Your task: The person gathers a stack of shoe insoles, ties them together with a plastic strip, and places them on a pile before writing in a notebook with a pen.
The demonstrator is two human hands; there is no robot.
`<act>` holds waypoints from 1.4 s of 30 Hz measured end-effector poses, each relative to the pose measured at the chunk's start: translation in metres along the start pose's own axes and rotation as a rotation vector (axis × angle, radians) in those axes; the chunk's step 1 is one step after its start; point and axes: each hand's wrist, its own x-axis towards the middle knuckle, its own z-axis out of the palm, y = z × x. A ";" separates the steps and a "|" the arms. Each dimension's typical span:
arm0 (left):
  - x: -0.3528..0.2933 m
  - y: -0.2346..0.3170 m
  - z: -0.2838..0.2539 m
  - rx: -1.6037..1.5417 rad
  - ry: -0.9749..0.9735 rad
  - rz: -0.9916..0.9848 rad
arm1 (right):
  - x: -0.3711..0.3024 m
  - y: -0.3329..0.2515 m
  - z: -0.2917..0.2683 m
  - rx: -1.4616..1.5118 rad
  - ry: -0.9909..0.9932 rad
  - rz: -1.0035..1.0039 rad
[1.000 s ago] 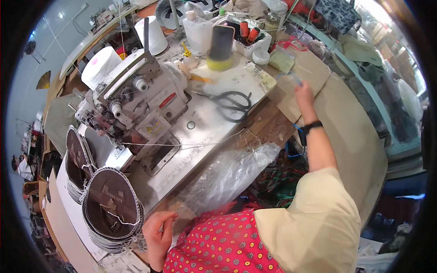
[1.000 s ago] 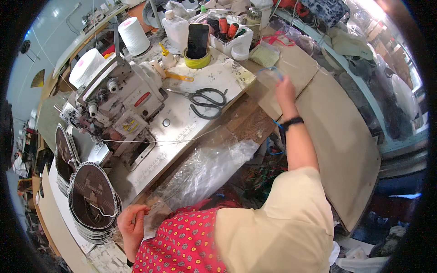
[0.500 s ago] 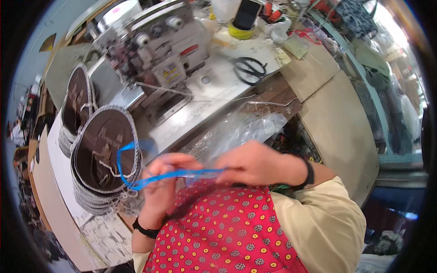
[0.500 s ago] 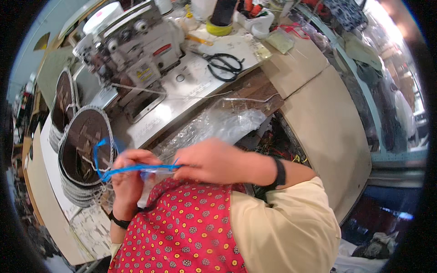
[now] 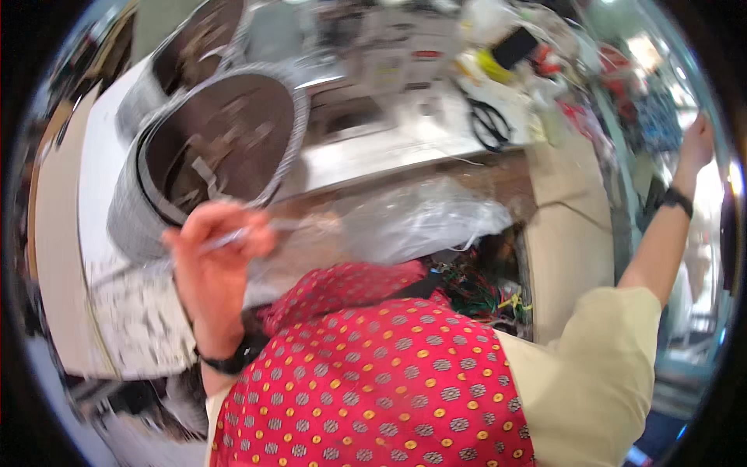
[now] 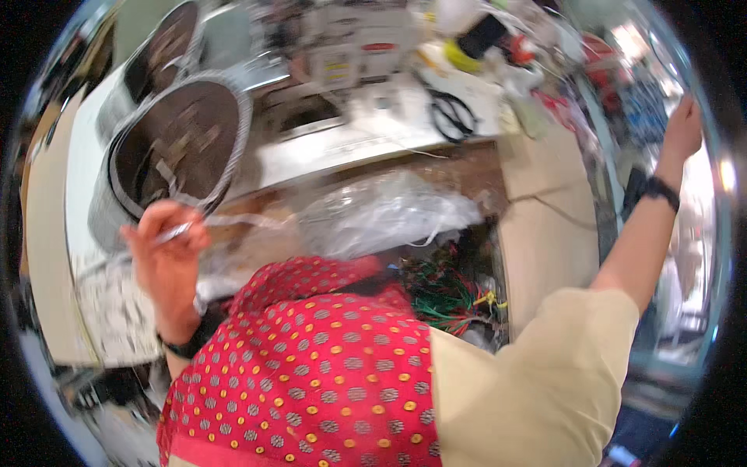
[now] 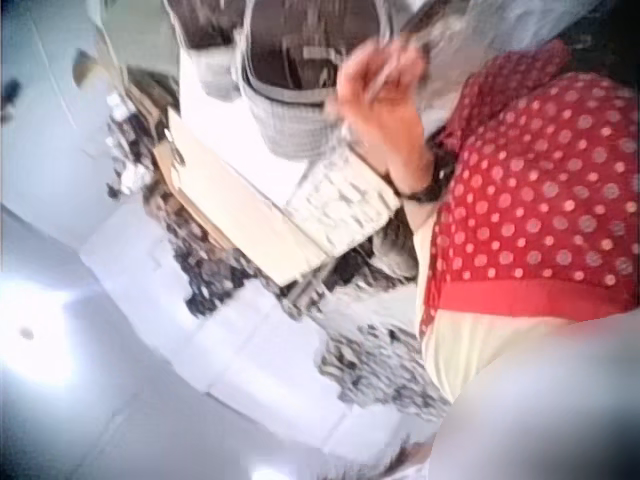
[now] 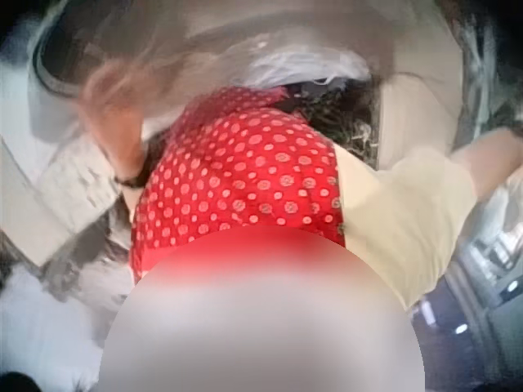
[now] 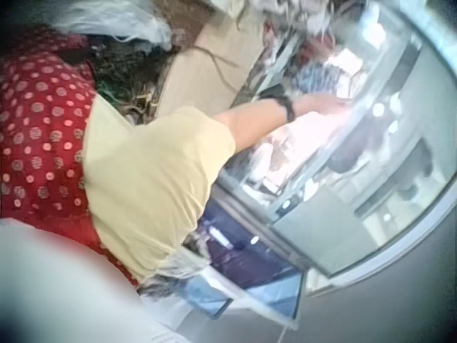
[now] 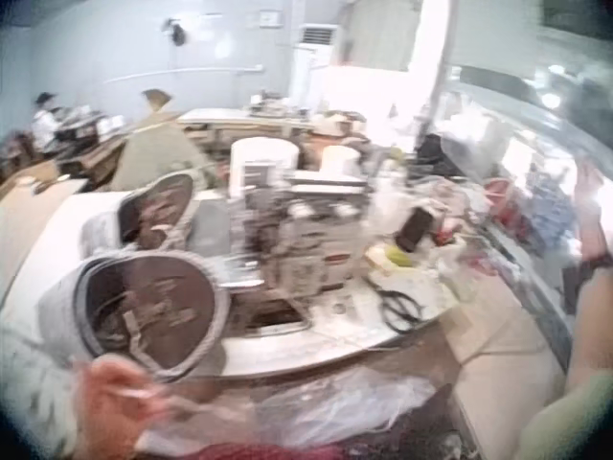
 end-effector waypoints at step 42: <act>0.038 0.065 -0.147 0.227 0.274 -0.195 | -0.285 -0.648 -0.268 1.921 -3.060 0.049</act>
